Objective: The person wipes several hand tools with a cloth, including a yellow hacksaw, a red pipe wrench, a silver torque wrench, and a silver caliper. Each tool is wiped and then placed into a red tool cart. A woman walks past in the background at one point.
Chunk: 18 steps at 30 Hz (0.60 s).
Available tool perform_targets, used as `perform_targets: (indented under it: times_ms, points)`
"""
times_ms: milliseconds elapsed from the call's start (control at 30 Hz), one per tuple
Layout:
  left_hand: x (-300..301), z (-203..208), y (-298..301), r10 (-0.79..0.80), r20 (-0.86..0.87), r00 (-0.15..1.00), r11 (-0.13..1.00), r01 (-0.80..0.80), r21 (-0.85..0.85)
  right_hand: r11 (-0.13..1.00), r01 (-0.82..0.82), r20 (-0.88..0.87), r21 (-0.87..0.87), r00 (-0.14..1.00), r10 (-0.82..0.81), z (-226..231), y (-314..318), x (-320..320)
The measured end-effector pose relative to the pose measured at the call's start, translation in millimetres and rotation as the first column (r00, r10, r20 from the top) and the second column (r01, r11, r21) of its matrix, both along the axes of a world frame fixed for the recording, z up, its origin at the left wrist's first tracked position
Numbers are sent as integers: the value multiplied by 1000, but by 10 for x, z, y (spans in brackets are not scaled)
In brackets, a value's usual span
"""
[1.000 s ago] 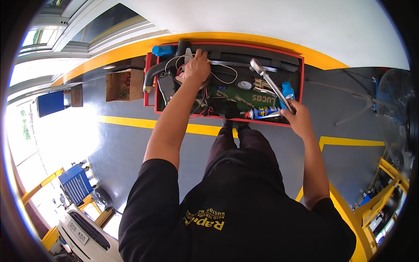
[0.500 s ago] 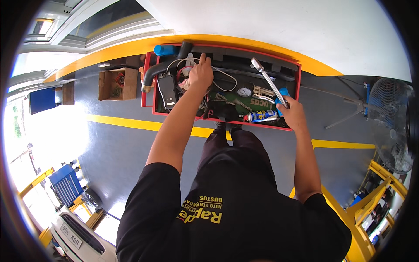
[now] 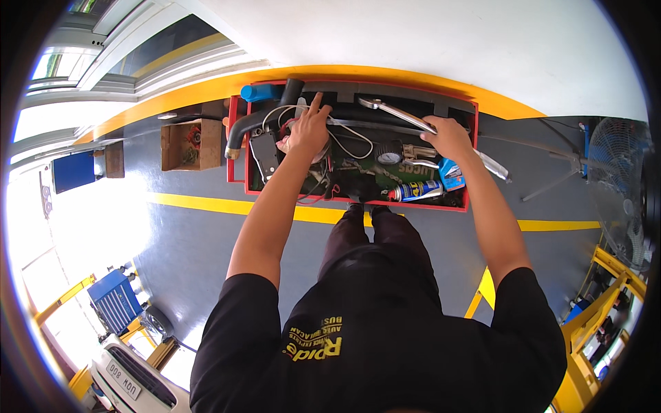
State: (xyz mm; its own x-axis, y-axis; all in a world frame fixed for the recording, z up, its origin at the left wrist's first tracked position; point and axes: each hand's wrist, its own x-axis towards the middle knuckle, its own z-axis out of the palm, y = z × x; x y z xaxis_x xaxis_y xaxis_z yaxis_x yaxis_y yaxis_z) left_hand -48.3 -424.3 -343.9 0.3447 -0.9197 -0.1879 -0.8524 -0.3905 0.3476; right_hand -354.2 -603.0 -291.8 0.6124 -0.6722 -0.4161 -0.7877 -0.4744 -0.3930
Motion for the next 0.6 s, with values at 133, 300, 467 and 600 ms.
perform_targets:
  times_ms: [133, 300, 467, 600]
  points:
    - [36, -71, 83, 5, -2, 1000, 1000, -5, -14, 990, -138, 21, -14, 990, 138, -203, -94, 485]
    - [-8, -164, 149, 62, -3, 998, 998, -63, -12, 966, -244, 156, -84, 954, 255, -500, -76, 925]
    - [-42, -99, 139, 100, -82, 992, 995, -100, 14, 959, -213, 195, -185, 949, 248, -678, 45, 945]
    - [-18, -105, 145, 76, -92, 993, 997, -76, 0, 926, -151, 160, -345, 963, 217, -788, 195, 942]
